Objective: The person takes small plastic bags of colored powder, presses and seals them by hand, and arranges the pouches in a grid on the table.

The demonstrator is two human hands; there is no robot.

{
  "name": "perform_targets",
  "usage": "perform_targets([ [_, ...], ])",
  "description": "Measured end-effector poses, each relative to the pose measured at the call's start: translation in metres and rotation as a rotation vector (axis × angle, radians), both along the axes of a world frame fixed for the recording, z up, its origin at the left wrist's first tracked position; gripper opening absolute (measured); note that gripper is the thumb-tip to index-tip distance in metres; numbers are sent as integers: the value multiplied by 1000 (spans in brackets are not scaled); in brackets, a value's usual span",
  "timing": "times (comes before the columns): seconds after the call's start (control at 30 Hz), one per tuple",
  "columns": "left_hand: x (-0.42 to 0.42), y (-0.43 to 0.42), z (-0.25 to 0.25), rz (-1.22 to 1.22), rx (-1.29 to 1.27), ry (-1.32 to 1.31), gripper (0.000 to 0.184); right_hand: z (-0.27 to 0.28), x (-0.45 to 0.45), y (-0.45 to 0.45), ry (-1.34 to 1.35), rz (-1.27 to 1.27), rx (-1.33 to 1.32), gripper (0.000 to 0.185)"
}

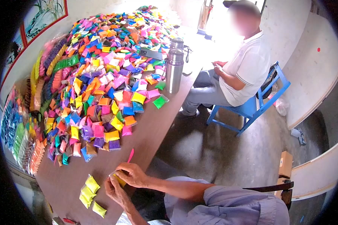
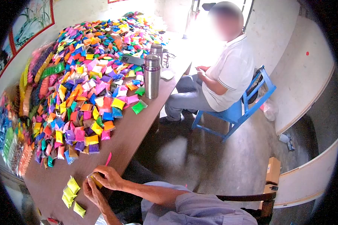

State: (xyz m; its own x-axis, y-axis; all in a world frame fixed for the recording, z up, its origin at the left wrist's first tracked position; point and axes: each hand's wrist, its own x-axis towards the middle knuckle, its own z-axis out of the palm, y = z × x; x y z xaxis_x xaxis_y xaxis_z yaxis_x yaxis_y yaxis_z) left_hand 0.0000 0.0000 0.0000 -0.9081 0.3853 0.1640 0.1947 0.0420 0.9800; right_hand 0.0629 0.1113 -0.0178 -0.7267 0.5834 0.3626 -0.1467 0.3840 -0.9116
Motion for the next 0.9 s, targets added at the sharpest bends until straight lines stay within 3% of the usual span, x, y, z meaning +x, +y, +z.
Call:
perform_targets([
  [0.17,-2,-7,-10,-9,-11,-19,33,-1,-1,-5,131,-33,27,23],
  [0.47,3,0,-8,-2,110,-66,27,3,0,-2,93,-6,7,23],
  [0.57,0,-3,-4,-71,-3,-15,37,7,-1,-3,144,-54,-24,23],
  [0.8,-10,-11,-22,-46,-27,-27,36,9,-2,-2,94,-20,52,24],
  [0.9,-4,-5,-12,-81,9,-39,35,9,-3,-2,142,-41,-43,24],
])
